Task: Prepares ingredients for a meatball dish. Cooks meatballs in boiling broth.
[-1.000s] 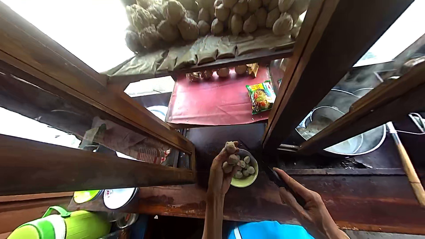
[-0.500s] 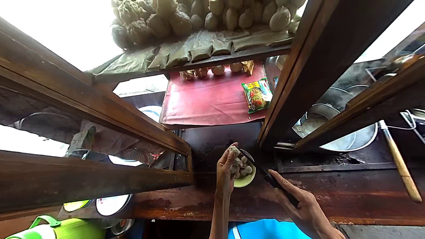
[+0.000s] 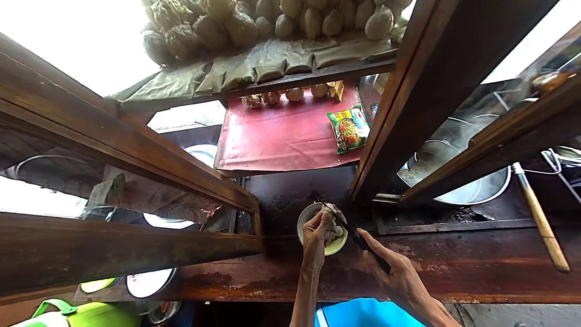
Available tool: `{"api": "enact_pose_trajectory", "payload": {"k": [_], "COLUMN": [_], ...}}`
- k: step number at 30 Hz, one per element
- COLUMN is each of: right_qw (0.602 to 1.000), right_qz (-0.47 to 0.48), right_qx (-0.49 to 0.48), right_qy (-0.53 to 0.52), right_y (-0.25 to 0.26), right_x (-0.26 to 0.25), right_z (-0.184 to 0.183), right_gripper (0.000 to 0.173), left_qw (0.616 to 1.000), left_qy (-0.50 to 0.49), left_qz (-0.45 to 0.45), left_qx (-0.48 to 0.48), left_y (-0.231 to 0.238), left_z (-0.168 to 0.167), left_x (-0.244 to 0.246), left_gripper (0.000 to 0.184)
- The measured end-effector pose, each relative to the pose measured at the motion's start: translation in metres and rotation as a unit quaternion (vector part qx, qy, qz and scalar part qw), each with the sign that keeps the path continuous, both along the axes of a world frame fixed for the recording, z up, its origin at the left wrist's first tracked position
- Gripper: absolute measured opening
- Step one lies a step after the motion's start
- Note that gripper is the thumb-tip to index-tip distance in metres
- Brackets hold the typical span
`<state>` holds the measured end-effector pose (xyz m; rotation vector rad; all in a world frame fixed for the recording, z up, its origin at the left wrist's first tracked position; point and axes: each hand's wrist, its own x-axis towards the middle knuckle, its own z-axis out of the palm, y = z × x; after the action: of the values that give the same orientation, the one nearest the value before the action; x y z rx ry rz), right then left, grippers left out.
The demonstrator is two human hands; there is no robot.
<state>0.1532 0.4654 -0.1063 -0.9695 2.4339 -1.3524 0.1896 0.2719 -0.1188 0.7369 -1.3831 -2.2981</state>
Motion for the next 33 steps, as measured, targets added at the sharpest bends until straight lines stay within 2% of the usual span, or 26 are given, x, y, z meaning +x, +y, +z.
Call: {"api": "enact_pose_trajectory", "payload": {"k": [7,15,18,22,29,33], "right_qw": [1.000,0.997,0.999,0.999,0.998,0.997], "right_qz": [0.003,0.023,0.021,0.034,0.062,0.066], "right_qx": [0.028,0.042,0.017,0.030,0.028,0.021], "right_qy": [0.004,-0.068,-0.021,0.011,-0.004,-0.019], "right_y": [0.006,0.031,0.029,0.023,0.027,0.019], "right_x": [0.001,0.001,-0.005,-0.014,-0.015,-0.015], "right_z": [0.000,0.022,0.020,0.015,0.003,-0.005], "right_gripper": [0.046,0.046,0.045,0.045,0.044,0.044], "left_qw": [0.999,0.997,1.000,0.998,0.987,0.983], "left_qy": [-0.012,-0.016,-0.013,-0.005,-0.021,-0.023], "left_qz": [0.052,0.074,0.022,-0.064,-0.128,-0.154], "left_qx": [0.013,-0.014,-0.011,-0.029,-0.096,-0.098], "left_y": [0.000,-0.024,-0.030,-0.035,-0.046,-0.042], "left_z": [-0.003,-0.010,-0.010,-0.009,-0.013,-0.014], "left_x": [-0.005,-0.002,0.003,0.009,0.019,0.017], "left_gripper": [0.027,0.030,0.031,0.031,0.025,0.023]}}
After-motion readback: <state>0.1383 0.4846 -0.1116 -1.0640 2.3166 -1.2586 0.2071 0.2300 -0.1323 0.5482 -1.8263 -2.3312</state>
